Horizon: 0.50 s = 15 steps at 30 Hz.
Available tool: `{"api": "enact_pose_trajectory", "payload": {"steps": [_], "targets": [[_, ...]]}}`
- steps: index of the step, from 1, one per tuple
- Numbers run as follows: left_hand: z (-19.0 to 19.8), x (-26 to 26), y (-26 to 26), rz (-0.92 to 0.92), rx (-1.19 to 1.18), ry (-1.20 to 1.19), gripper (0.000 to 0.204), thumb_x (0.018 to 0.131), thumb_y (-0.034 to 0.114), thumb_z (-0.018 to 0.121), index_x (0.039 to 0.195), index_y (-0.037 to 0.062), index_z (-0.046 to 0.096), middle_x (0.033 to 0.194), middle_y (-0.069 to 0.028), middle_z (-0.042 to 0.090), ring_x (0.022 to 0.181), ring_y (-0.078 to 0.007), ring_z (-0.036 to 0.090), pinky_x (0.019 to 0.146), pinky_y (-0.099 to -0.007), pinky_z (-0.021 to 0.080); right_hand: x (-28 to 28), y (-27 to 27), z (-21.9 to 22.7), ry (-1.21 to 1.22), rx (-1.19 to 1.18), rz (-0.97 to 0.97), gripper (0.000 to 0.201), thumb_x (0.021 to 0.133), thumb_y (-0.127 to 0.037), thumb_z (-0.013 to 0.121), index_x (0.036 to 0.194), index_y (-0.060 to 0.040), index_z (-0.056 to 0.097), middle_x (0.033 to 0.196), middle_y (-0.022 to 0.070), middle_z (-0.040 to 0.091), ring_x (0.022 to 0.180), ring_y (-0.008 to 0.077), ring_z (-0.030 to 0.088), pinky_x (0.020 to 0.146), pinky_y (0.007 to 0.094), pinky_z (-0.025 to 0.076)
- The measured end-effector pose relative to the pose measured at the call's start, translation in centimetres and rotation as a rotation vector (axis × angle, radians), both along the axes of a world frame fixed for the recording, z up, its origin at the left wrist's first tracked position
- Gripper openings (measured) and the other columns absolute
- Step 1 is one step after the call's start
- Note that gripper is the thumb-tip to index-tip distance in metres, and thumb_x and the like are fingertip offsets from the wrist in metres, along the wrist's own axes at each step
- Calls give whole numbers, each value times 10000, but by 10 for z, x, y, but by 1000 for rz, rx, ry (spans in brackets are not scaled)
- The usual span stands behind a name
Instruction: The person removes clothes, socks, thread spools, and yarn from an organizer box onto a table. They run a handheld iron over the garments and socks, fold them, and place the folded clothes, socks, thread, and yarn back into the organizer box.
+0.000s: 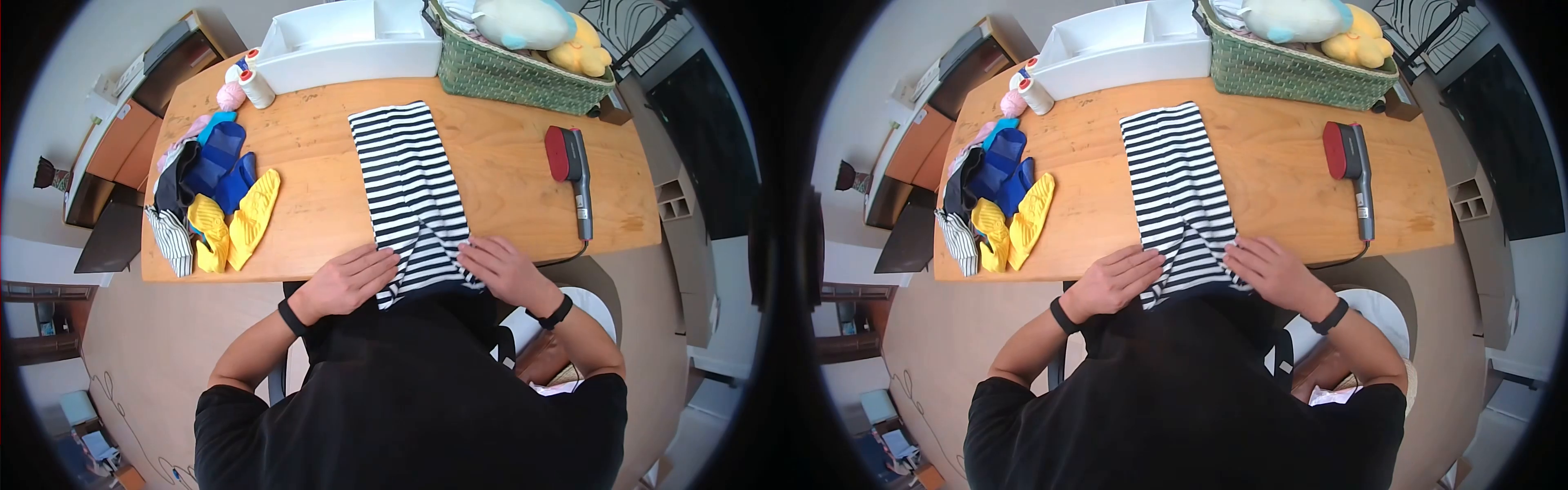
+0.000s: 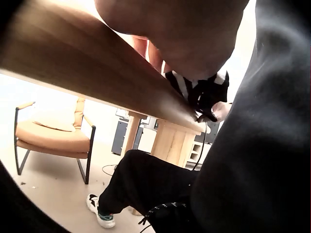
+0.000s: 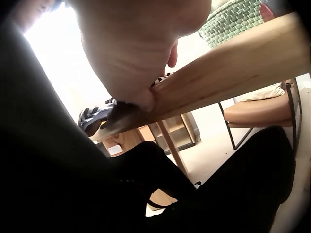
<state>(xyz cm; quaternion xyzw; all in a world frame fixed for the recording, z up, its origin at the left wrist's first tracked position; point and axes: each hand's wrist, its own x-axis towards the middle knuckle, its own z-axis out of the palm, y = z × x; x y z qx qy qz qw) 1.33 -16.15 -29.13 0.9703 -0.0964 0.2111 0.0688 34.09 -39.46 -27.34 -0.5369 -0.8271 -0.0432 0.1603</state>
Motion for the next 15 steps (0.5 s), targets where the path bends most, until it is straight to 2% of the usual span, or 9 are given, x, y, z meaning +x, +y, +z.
{"api": "enact_pose_trajectory", "payload": {"steps": [3, 5, 7, 8, 9, 11, 12, 14, 15], "targets": [[-1, -16, 4, -39, -160, 7, 368, 957, 61, 698, 1307, 7, 798, 1448, -152, 791, 1401, -306, 734, 1231, -490, 573, -18, -3, 0, 30, 20, 81, 382, 931, -75, 762, 1311, -45, 779, 1410, 103, 769, 1377, 326, 709, 1161, 479, 574], [-4, -18, 10, -40, -381, 10, 349, 946, 2, 699, 1280, 6, 798, 1353, -151, 825, 1282, -347, 780, 1153, -477, 609, -22, 6, -2, 143, -9, 90, 328, 931, -34, 756, 1259, -48, 780, 1353, 105, 781, 1337, 322, 728, 1143, 483, 576], [-8, -19, 14, 123, -770, 42, 329, 965, -39, 665, 1265, -13, 796, 1233, -176, 844, 1142, -423, 798, 1032, -452, 636, -23, 15, -5, 560, -87, -41, 349, 905, 9, 743, 1249, -41, 773, 1312, 116, 788, 1300, 355, 737, 1113, 481, 579], [-10, -18, 17, 244, -886, 69, 199, 1066, 7, 681, 1229, -33, 787, 1040, -143, 850, 925, -326, 814, 862, -394, 627, -24, 17, 4, 669, -183, -189, 325, 966, 24, 725, 1287, -10, 758, 1259, 116, 812, 1188, 300, 784, 1029, 417, 600], [-13, -13, 21, 243, -885, 65, 199, 1066, 7, 681, 1229, -33, 787, 1040, -143, 850, 925, -326, 814, 862, -394, 627, -25, 25, 5, 666, -181, -189, 325, 966, 24, 725, 1287, -10, 758, 1259, 116, 812, 1188, 300, 784, 1029, 417, 600], [-9, 6, 31, 528, -1253, 142, 180, 1151, 120, 706, 1174, -41, 782, 915, -60, 824, 812, -130, 743, 758, -323, 582, -19, 50, 2, 1161, -350, -481, 237, 1081, -34, 719, 1309, 25, 748, 1160, 109, 829, 1050, 201, 792, 923, 339, 610], [-21, 18, 38, 488, -1376, 67, 257, 1181, 202, 722, 1158, -46, 781, 877, 4, 796, 795, -15, 649, 701, -269, 540, -12, 65, -5, 1159, -347, -479, 237, 1081, -34, 719, 1309, 25, 748, 1160, 109, 829, 1050, 201, 792, 923, 339, 610], [-16, 31, 47, 498, -1450, 93, 248, 1181, 183, 717, 1162, -56, 781, 882, -5, 801, 792, -25, 663, 704, -263, 545, 2, 92, -19, 1436, -420, -455, 205, 1140, -114, 719, 1255, 52, 760, 1036, 79, 827, 894, 117, 759, 800, 291, 599], [-13, 36, 50, 509, -1524, 121, 240, 1180, 163, 712, 1165, -66, 781, 888, -15, 805, 788, -35, 676, 706, -257, 550, 7, 98, -18, 1435, -417, -453, 205, 1140, -114, 719, 1255, 52, 760, 1036, 79, 827, 894, 117, 759, 800, 291, 599]]}}
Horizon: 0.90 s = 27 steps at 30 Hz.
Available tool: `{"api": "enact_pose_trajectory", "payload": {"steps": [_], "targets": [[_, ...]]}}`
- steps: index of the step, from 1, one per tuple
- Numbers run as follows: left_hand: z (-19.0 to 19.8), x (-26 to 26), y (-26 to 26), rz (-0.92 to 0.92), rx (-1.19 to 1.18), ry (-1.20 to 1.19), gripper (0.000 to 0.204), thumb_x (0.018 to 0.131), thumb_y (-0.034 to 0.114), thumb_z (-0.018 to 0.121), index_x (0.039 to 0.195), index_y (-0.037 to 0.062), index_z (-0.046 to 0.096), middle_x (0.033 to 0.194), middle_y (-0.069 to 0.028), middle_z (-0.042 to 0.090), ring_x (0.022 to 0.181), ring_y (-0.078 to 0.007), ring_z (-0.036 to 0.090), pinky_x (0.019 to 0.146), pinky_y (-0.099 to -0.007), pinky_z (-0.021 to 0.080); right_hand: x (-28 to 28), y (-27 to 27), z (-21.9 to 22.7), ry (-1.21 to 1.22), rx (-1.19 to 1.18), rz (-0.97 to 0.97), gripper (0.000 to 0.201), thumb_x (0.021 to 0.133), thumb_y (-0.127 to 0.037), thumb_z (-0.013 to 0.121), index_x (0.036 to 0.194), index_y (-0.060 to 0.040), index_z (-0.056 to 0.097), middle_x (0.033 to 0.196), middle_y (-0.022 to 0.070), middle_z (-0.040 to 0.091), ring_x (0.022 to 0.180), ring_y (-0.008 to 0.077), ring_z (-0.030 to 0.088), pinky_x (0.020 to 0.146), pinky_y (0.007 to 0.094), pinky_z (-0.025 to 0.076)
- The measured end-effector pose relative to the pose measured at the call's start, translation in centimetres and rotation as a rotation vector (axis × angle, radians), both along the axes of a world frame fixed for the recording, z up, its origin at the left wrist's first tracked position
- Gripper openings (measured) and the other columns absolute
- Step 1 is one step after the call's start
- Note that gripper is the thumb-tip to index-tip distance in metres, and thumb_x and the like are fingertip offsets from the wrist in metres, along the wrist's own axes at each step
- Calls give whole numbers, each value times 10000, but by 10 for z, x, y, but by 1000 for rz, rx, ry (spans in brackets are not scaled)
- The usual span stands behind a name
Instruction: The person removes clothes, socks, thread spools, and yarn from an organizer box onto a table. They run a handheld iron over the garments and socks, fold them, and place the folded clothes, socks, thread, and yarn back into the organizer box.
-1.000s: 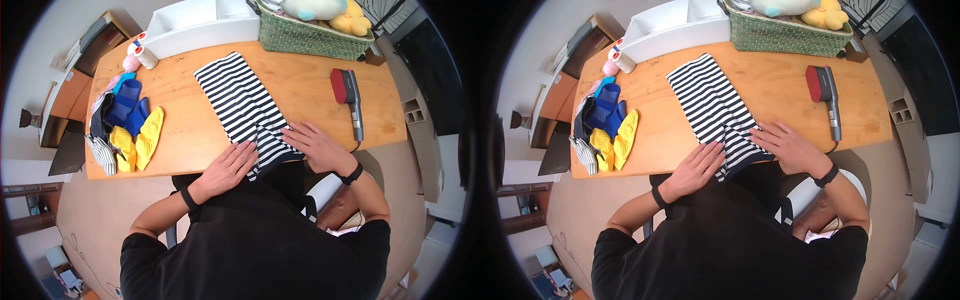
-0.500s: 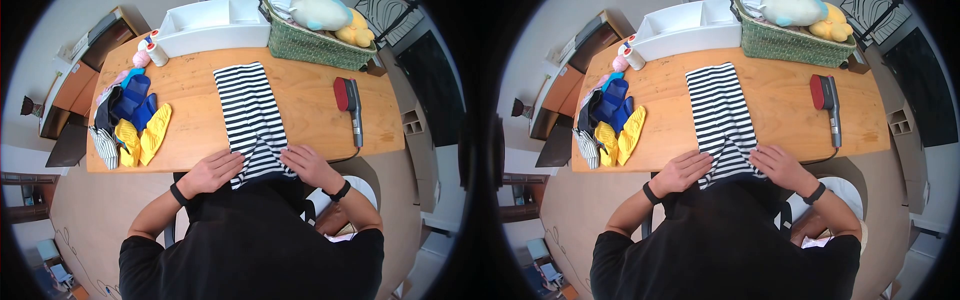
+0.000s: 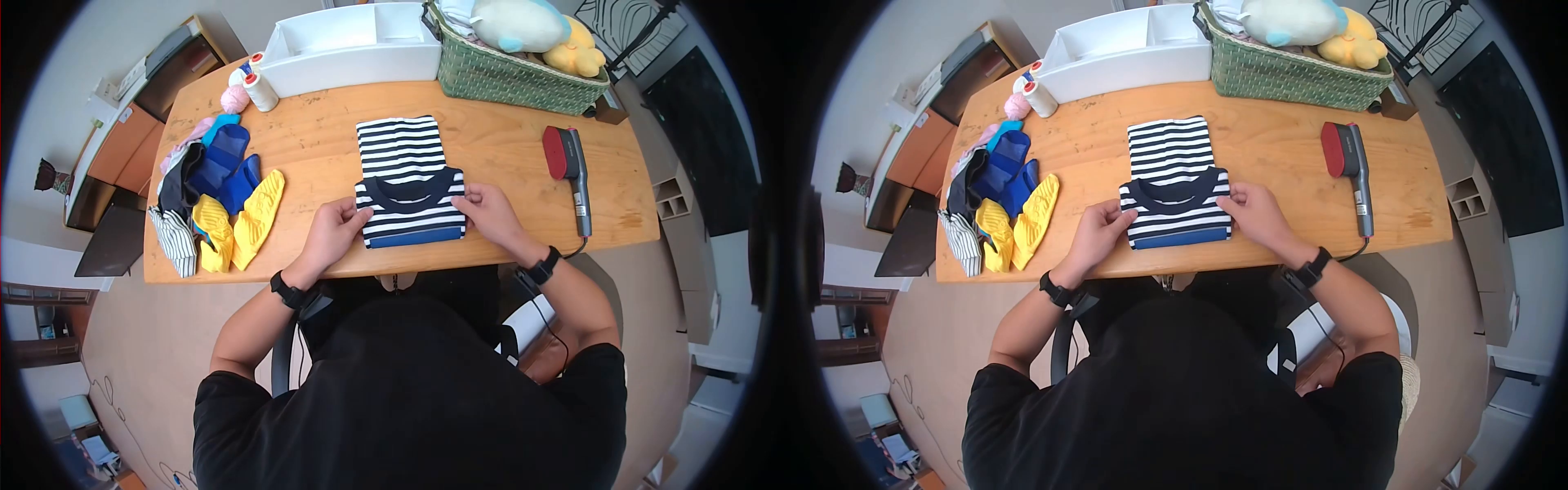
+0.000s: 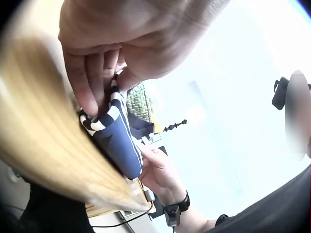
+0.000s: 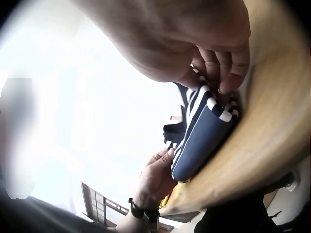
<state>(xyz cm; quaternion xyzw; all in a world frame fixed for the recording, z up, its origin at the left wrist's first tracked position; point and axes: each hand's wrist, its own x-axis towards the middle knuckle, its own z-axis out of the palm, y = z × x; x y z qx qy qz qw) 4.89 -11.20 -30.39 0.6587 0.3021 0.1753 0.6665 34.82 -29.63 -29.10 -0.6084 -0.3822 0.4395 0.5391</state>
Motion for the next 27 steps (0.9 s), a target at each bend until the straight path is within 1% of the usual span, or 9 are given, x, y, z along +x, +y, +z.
{"api": "enact_pose_trajectory", "payload": {"steps": [2, 7, 9, 13, 17, 19, 21, 23, 27], "targets": [[10, 5, 1, 1, -4, 30, 230, 1180, 140, 708, 1188, -78, 779, 912, -26, 817, 795, -44, 699, 704, -254, 563, 6, 10, 12, -123, -259, 38, 163, 1142, -138, 728, 1188, 13, 771, 948, 14, 797, 793, 61, 710, 702, 254, 556], [12, 5, 12, -36, 122, 256, 227, 1142, 161, 772, 1022, -31, 774, 822, -41, 801, 689, -63, 694, 642, -255, 545, 15, 14, -25, -358, -158, -11, 175, 1112, -159, 760, 1041, 1, 762, 860, 13, 769, 679, 101, 660, 622, 292, 513], [24, 10, 9, 3, 168, 295, 240, 1123, 162, 798, 981, -28, 761, 788, -47, 787, 666, -73, 699, 623, -258, 540, 2, 13, 8, -597, -240, -37, 250, 1023, -196, 842, 968, 28, 746, 773, 115, 749, 692, 225, 723, 688, 395, 572], [15, 11, 12, 81, 298, 303, 225, 1055, 161, 860, 1013, -53, 805, 677, -76, 750, 558, -132, 703, 558, -317, 556, -3, 10, 15, -692, -216, -63, 232, 1009, -188, 859, 1028, 5, 732, 773, 114, 742, 728, 287, 734, 716, 406, 577], [28, -5, 3, 148, 625, 256, 294, 984, 192, 925, 1105, -41, 793, 865, -135, 810, 746, -215, 786, 682, -379, 624, -9, -9, 26, -862, -59, -101, 380, 972, -210, 899, 1228, -15, 696, 1133, 170, 775, 993, 342, 750, 858, 445, 594], [48, -20, -11, 168, 1204, 143, 501, 894, 241, 973, 1257, -33, 763, 1221, -220, 809, 1110, -342, 794, 945, -453, 642, -17, -23, 42, -979, 45, -69, 477, 956, -217, 911, 1327, -18, 687, 1321, 201, 766, 1153, 356, 756, 956, 461, 605], [66, -23, -25, -13, 1269, 125, 563, 881, 258, 975, 1311, -25, 745, 1335, -240, 764, 1228, -387, 745, 1043, -473, 610, -24, -33, 54, -1260, 264, 219, 591, 951, -199, 905, 1458, -15, 665, 1623, 219, 609, 1436, 423, 639, 1180, 502, 539], [62, -20, -31, -265, 1348, 138, 663, 886, 281, 948, 1409, -51, 711, 1458, -266, 718, 1396, -444, 677, 1217, -493, 542, -25, -33, 44, -1262, 206, 289, 639, 950, -186, 884, 1515, -16, 639, 1680, 221, 563, 1512, 431, 587, 1243, 520, 500], [39, -11, -23, -331, 1422, 168, 621, 917, 242, 904, 1412, -75, 705, 1472, -261, 721, 1410, -440, 678, 1228, -508, 545, -22, -26, 29, -1326, 175, 362, 688, 937, -127, 820, 1578, -2, 603, 1717, 232, 540, 1580, 441, 543, 1305, 535, 471]]}}
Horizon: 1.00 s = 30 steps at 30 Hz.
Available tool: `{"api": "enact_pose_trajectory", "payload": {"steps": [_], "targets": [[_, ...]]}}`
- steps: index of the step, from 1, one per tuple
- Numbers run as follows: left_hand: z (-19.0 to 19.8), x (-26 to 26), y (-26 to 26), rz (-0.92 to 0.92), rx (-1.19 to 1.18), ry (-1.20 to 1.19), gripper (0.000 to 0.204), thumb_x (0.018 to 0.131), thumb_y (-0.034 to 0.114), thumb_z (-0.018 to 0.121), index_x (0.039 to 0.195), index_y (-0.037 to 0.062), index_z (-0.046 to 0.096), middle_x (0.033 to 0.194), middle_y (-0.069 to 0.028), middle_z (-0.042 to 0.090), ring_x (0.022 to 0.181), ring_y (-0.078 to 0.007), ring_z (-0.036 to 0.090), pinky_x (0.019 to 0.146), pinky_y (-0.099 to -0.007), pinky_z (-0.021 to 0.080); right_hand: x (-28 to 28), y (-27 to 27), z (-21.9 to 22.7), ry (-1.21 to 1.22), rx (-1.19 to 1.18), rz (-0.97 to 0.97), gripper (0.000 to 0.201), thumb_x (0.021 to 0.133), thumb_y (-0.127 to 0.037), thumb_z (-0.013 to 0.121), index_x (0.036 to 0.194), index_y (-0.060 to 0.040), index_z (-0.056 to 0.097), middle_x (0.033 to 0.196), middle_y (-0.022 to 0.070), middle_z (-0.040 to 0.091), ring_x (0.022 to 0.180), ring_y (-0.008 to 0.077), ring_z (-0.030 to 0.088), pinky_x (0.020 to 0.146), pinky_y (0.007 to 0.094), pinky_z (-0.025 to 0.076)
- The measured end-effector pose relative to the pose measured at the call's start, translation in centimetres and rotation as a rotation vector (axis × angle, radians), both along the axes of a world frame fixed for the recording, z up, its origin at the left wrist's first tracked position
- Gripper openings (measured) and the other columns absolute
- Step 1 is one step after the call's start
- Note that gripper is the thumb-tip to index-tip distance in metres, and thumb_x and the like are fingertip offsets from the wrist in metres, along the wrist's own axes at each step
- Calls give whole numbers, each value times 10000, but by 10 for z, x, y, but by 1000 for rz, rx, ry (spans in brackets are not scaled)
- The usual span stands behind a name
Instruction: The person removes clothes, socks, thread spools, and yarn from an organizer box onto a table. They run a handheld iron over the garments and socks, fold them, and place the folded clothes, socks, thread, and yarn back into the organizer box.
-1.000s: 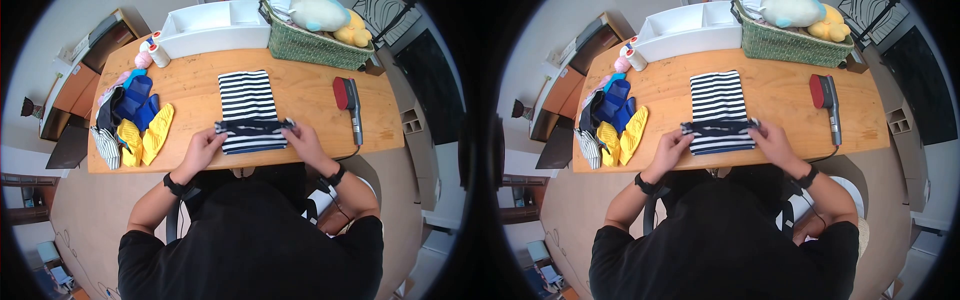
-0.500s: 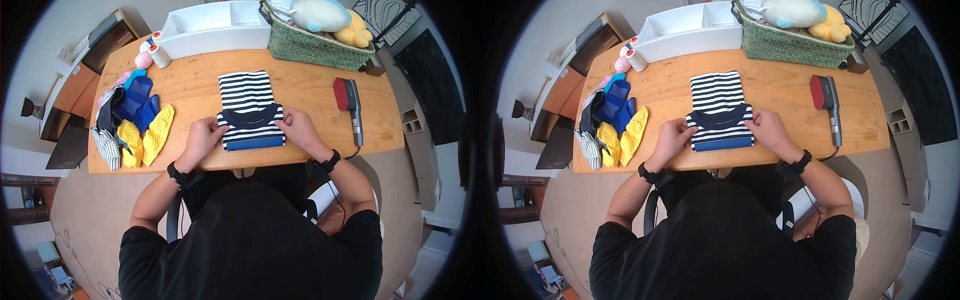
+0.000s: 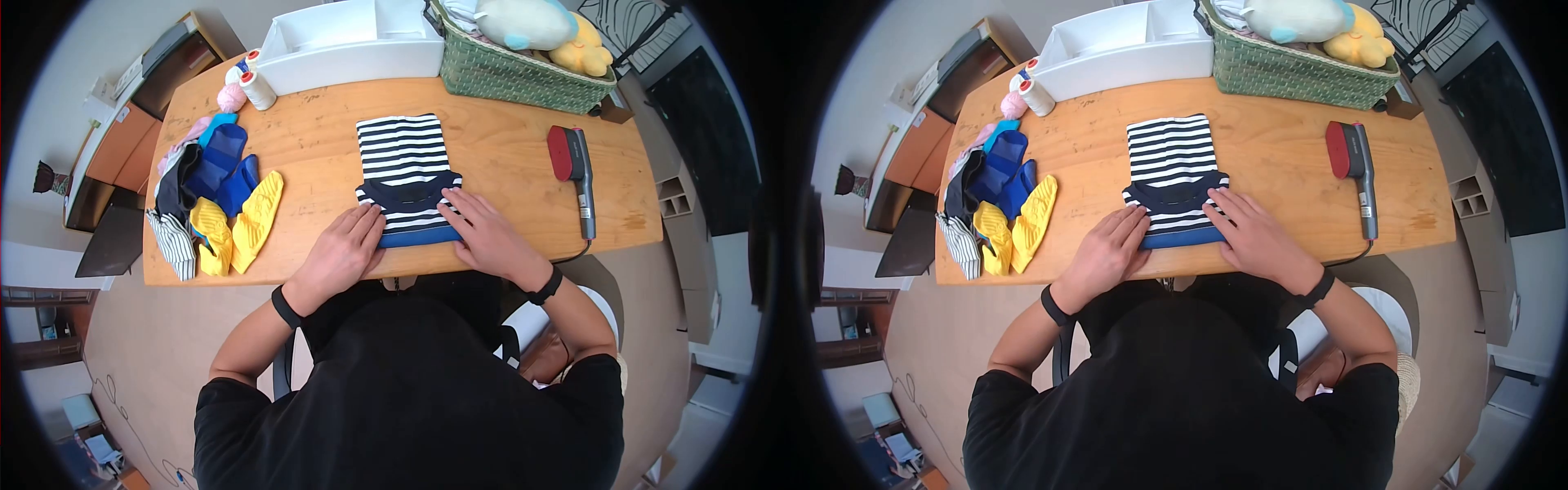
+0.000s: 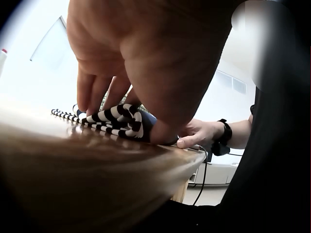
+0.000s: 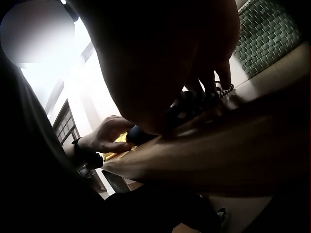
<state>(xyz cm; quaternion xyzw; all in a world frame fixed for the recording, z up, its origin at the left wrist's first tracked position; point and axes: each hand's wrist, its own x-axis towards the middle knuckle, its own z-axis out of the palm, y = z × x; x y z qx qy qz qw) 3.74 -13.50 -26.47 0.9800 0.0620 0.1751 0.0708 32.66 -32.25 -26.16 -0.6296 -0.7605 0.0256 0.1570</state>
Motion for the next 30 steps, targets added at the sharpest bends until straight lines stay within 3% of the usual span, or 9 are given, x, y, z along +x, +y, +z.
{"api": "enact_pose_trajectory", "payload": {"steps": [5, 9, 15, 23, 26, 30], "targets": [[-6, 15, -6, 40, 289, 59, 477, 929, 163, 789, 1312, -119, 745, 1355, -258, 782, 1310, -401, 749, 1158, -462, 599, -2, 6, -12, -82, 31, 0, 656, 900, -82, 790, 1533, 13, 648, 1684, 235, 579, 1554, 431, 570, 1296, 540, 478], [-11, 10, -9, 22, 294, 26, 446, 904, 142, 778, 1267, -118, 759, 1329, -262, 791, 1270, -381, 769, 1104, -451, 624, -6, 1, -18, -159, 104, -7, 554, 915, -141, 792, 1440, 20, 719, 1570, 238, 672, 1472, 403, 635, 1222, 515, 527], [7, -26, -24, -95, 41, 5, 402, 873, 178, 824, 1190, -66, 775, 1265, -209, 806, 1241, -351, 773, 1061, -469, 623, -30, -34, -15, -21, 112, 69, 534, 887, -170, 810, 1389, -2, 740, 1516, 218, 709, 1405, 393, 663, 1158, 517, 559], [-28, -40, -30, -50, -64, -86, 591, 835, 167, 867, 1386, -14, 754, 1482, -186, 706, 1366, -367, 688, 1146, -508, 576, -34, -44, -35, 44, 161, 61, 771, 760, -151, 915, 1484, 4, 699, 1575, 193, 684, 1431, 405, 662, 1203, 538, 543], [-39, -42, -36, 13, -90, -149, 578, 843, 150, 846, 1399, 14, 763, 1487, -181, 719, 1384, -375, 687, 1160, -524, 563, -42, -48, -47, 93, 221, 9, 726, 813, -76, 859, 1514, 8, 689, 1608, 192, 666, 1452, 404, 650, 1234, 541, 518], [-40, -41, -31, 10, -62, -178, 527, 820, 130, 849, 1336, 37, 789, 1476, -167, 741, 1401, -367, 685, 1135, -523, 563, -44, -44, -46, 83, 248, -21, 621, 823, 6, 781, 1443, 7, 743, 1553, 190, 707, 1426, 395, 667, 1186, 530, 559]]}}
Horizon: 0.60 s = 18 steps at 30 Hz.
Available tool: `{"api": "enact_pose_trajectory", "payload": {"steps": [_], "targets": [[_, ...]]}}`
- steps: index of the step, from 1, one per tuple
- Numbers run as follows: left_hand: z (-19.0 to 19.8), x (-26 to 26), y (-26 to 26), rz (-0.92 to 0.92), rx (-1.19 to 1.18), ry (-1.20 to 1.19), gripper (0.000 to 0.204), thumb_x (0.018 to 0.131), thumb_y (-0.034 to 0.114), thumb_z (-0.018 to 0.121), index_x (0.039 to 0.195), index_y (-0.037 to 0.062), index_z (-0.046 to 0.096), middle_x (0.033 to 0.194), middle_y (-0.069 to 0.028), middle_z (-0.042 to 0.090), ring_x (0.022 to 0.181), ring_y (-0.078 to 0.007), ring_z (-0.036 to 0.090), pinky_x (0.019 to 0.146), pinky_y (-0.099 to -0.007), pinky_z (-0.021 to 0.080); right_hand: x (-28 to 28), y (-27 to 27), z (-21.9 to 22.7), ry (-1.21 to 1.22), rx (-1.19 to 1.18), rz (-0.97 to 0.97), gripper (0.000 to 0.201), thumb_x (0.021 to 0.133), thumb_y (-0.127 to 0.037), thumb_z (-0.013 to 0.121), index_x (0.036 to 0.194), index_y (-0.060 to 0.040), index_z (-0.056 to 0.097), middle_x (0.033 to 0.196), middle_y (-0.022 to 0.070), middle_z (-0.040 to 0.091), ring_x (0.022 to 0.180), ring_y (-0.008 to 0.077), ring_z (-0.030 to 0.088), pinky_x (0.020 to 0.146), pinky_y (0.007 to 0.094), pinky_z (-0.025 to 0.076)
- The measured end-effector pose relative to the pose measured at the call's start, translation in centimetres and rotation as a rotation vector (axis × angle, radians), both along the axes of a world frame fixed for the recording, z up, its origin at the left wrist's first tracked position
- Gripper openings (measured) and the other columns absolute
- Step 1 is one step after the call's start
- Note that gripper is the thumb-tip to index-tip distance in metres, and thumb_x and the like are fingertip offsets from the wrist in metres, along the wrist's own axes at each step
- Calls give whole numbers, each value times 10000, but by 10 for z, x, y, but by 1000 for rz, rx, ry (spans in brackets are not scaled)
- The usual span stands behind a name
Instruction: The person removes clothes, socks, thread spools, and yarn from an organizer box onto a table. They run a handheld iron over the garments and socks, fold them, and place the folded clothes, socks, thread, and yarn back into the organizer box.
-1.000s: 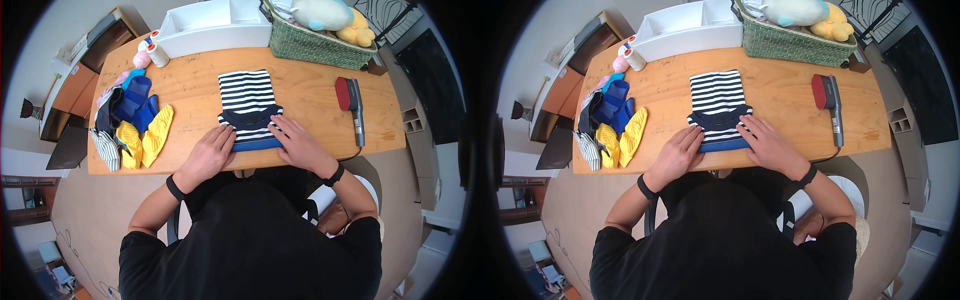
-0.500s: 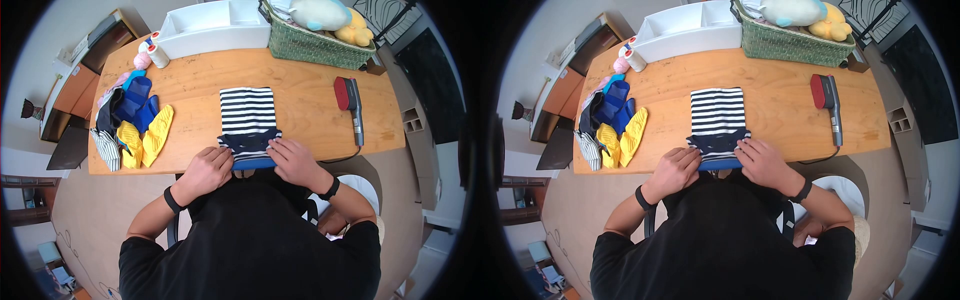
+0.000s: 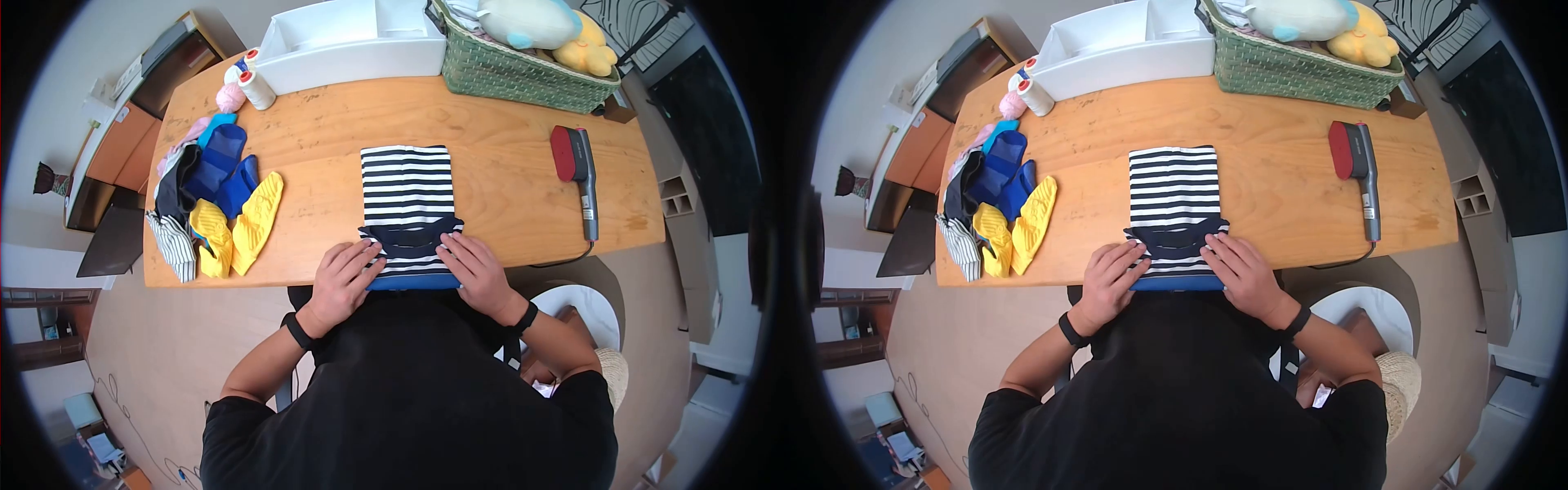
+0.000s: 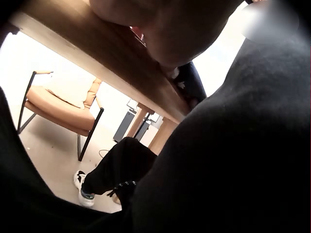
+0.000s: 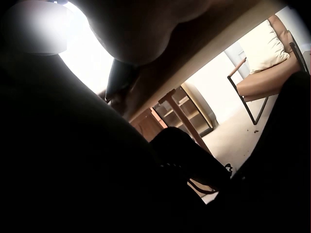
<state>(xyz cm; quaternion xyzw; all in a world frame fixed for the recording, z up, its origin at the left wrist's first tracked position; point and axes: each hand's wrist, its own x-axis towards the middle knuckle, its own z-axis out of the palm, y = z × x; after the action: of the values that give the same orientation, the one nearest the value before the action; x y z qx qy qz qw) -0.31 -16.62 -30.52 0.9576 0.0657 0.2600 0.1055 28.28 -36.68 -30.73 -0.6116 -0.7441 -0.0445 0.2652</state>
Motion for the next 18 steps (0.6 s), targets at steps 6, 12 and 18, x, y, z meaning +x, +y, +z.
{"api": "enact_pose_trajectory", "payload": {"steps": [6, 12, 18], "targets": [[34, 30, 35, -55, -439, -75, 264, 945, 97, 838, 1201, 45, 799, 1206, -112, 834, 1159, -360, 770, 1073, -497, 560, 20, 31, 39, 365, -186, -115, 353, 975, -20, 753, 1326, 13, 774, 1229, 168, 832, 1124, 355, 784, 999, 458, 621], [42, 100, 110, 155, -1482, 10, 281, 1141, 162, 777, 1296, -72, 752, 1045, -43, 844, 870, -63, 749, 766, -262, 602, 71, 128, 5, 1146, -229, -230, 334, 1141, -266, 742, 1176, 64, 783, 899, 147, 832, 745, 226, 775, 705, 359, 581], [25, 136, 154, 342, -1346, 150, 308, 1133, 195, 795, 1298, -62, 752, 999, -43, 823, 825, -92, 735, 736, -262, 599, 109, 176, -3, 877, -466, -441, 389, 1102, -327, 775, 1146, 57, 816, 924, 155, 852, 800, 213, 811, 763, 389, 618]]}}
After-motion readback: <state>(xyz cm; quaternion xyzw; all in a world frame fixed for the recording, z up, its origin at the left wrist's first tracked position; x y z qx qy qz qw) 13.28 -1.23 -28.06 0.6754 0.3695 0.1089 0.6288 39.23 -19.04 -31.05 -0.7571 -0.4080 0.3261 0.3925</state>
